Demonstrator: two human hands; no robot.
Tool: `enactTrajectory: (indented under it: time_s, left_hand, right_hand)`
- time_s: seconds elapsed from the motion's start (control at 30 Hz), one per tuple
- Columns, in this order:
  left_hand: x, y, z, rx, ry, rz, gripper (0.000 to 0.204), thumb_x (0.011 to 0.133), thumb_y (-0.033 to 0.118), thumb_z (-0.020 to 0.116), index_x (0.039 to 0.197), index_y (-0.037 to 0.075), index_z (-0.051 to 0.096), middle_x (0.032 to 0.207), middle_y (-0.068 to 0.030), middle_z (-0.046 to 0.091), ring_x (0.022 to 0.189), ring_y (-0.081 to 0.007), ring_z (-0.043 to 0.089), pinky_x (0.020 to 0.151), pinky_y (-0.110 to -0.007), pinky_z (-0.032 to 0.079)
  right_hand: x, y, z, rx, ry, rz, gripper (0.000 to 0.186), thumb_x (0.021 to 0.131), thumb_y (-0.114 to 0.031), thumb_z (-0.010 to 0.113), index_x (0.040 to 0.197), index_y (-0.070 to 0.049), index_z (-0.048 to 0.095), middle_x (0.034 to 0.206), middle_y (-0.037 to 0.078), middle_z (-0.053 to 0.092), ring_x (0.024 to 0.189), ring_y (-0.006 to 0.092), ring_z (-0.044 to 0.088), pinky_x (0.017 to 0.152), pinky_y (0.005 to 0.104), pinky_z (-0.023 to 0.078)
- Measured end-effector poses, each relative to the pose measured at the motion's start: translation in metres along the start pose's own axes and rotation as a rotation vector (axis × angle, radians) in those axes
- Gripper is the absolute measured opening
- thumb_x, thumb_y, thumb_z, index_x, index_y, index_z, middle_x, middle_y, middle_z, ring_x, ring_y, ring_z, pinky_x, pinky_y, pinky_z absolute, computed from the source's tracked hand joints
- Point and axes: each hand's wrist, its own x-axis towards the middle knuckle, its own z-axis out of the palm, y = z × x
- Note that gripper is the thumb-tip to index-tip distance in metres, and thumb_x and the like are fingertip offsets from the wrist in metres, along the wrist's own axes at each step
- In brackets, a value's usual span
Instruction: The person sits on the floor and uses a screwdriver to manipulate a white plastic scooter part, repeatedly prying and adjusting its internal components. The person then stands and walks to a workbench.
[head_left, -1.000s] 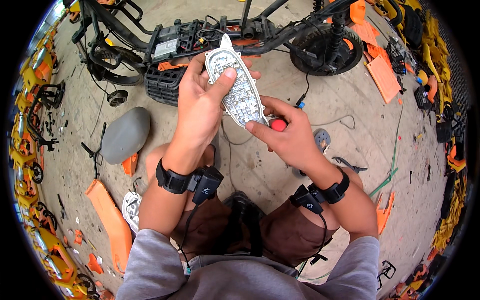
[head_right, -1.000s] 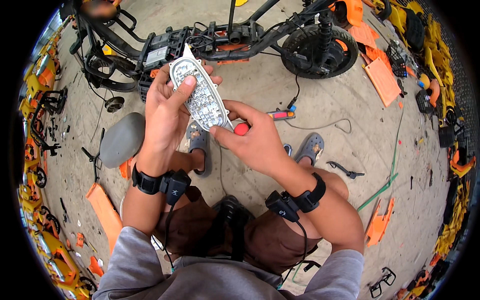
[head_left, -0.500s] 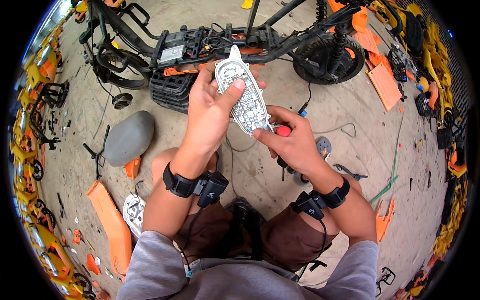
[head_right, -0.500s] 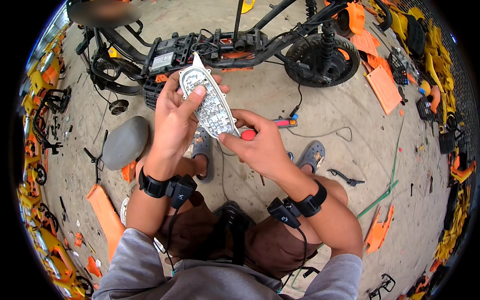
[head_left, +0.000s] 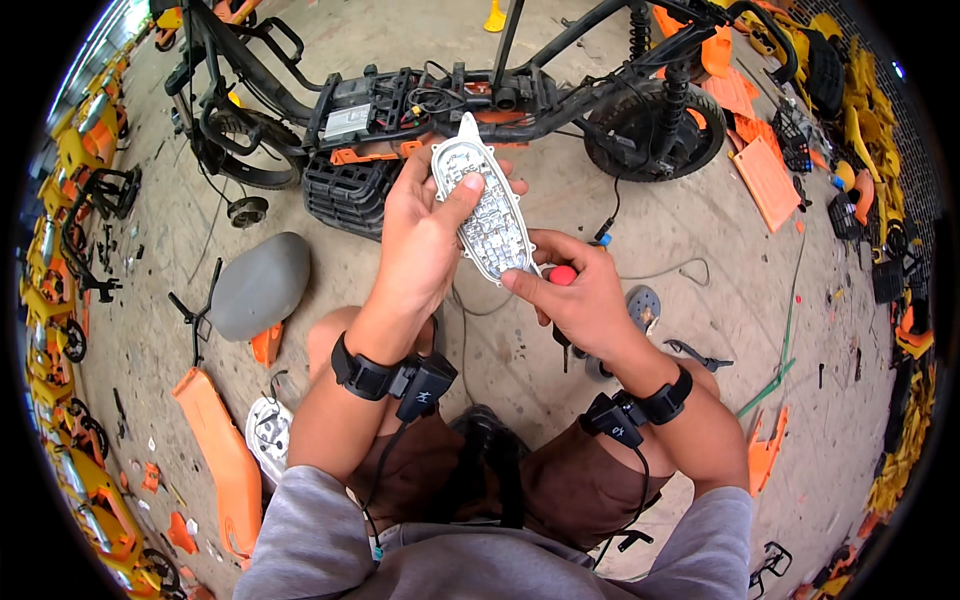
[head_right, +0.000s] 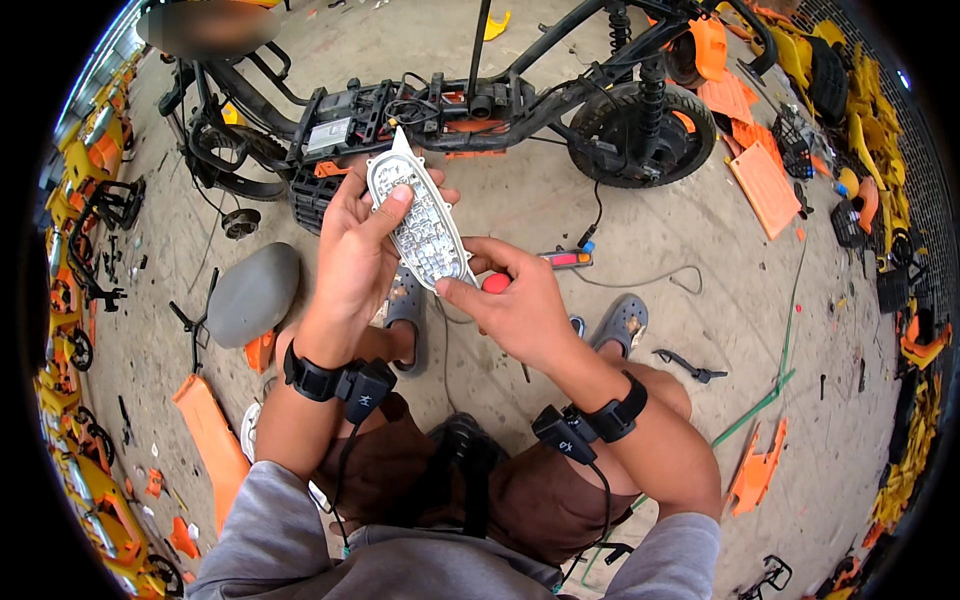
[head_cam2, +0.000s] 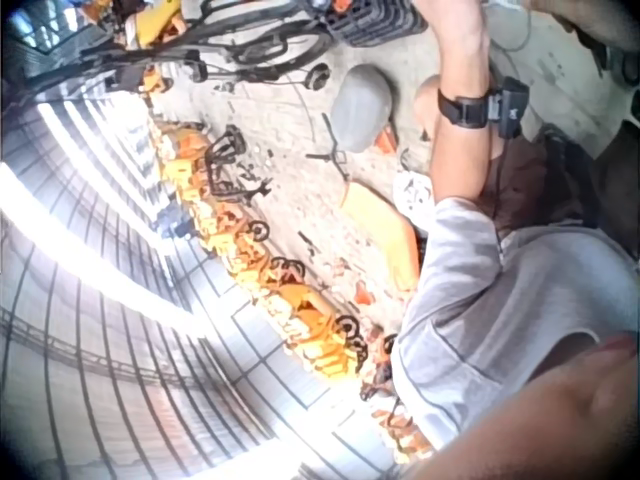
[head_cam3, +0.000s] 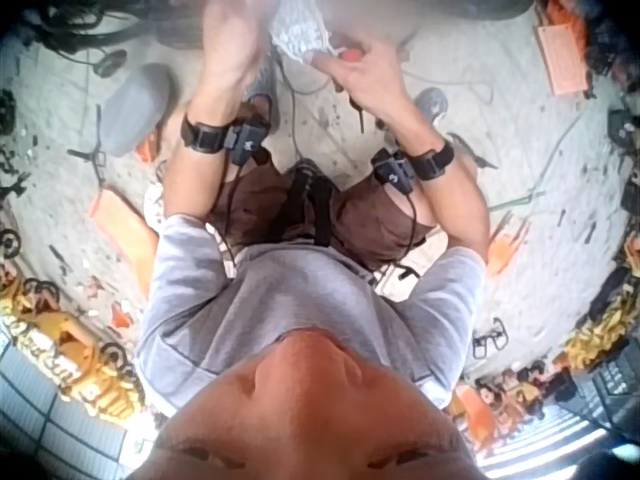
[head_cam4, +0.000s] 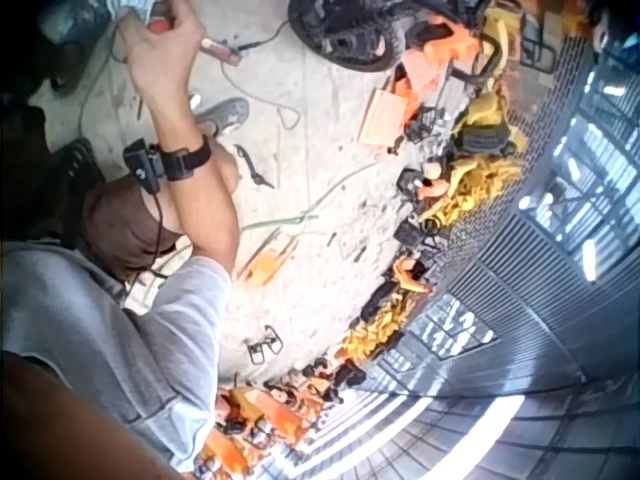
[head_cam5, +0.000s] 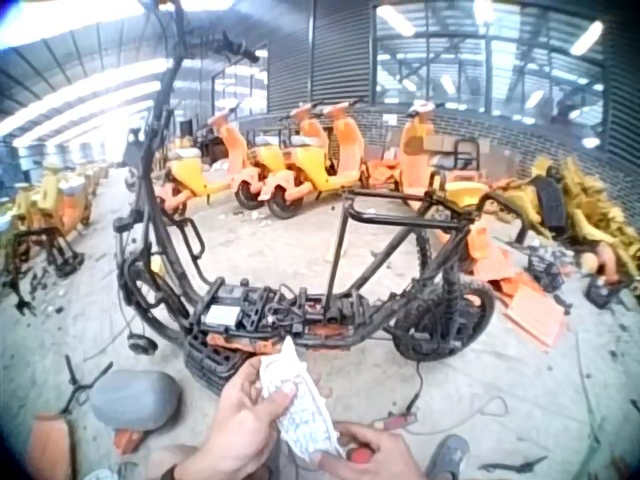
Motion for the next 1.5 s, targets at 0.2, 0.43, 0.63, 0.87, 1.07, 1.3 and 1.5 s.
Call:
enactTrajectory:
  time_s: [0.2,0.43,0.63,0.87,1.07,1.3,1.5]
  left_hand:
    - [0.001,-0.007,-0.004,0.049,-0.004,0.022,0.033,0.096,0.003,0.05,0.126,-0.005,0.04,0.114,-0.0224,0.061,0.103,-0.0307,0.065,0.083,-0.039,0.058]
    - [0.0,-0.009,-0.001,0.061,0.056,-0.04,0.034,0.097,0.003,0.049,0.127,-0.004,0.037,0.114,-0.0208,0.06,0.104,-0.0318,0.064,0.085,-0.041,0.058]
    - [-0.001,-0.007,0.001,0.041,0.098,-0.067,0.036,0.096,0.005,0.052,0.128,-0.004,0.037,0.111,-0.0203,0.062,0.102,-0.0294,0.066,0.083,-0.038,0.058]
    - [0.002,-0.023,-0.004,0.118,0.032,-0.013,0.048,0.094,0.004,0.056,0.135,-0.002,0.033,0.109,-0.0181,0.064,0.098,-0.0228,0.066,0.084,-0.033,0.054]
    - [0.002,-0.025,-0.001,0.224,-0.015,0.034,0.052,0.093,0.006,0.059,0.137,-0.001,0.033,0.113,-0.0127,0.063,0.101,-0.0183,0.063,0.086,-0.03,0.05]
    - [0.0,-0.016,-0.002,0.078,-0.103,-0.054,0.062,0.093,0.008,0.058,0.144,0.001,0.025,0.118,-0.0123,0.058,0.111,-0.0178,0.056,0.096,-0.032,0.044]
    - [-0.004,-0.011,-0.003,0.112,-0.147,-0.081,0.076,0.083,-0.004,0.059,0.147,0.002,0.019,0.124,-0.0146,0.054,0.113,-0.0213,0.056,0.093,-0.034,0.048]
  right_hand:
    - [-0.001,-0.001,0.001,-0.027,0.014,-0.03,0.037,0.082,-0.011,0.075,0.114,0.002,0.062,0.082,0.001,0.062,0.054,0.0044,0.052,0.045,0.0203,0.043]
    - [0.0,0.001,0.003,0.006,0.01,-0.012,0.04,0.082,-0.011,0.074,0.117,0.002,0.06,0.086,0.003,0.062,0.055,0.005,0.053,0.046,0.0203,0.043]
    - [-0.005,-0.001,0.003,0.079,0.011,-0.019,0.052,0.084,-0.011,0.071,0.131,-0.002,0.05,0.089,0.006,0.067,0.055,0.0044,0.054,0.048,0.0211,0.042]
    - [-0.004,-0.003,-0.001,0.168,0.045,-0.07,0.057,0.087,-0.014,0.071,0.136,-0.004,0.044,0.091,0.008,0.069,0.055,0.0042,0.054,0.047,0.0199,0.042]
    - [-0.005,-0.006,-0.004,0.206,0.098,-0.093,0.051,0.092,-0.014,0.066,0.135,0.0,0.043,0.082,0.008,0.065,0.05,0.0074,0.051,0.046,0.0216,0.041]
    - [-0.004,-0.004,-0.006,0.251,0.113,-0.097,0.045,0.093,-0.022,0.065,0.128,0.002,0.051,0.078,0.006,0.066,0.048,0.0049,0.049,0.045,0.0208,0.039]
    - [-0.002,-0.003,-0.007,0.223,0.127,-0.077,0.047,0.094,-0.028,0.063,0.127,0.003,0.051,0.076,0.007,0.067,0.047,0.0057,0.049,0.043,0.0212,0.039]
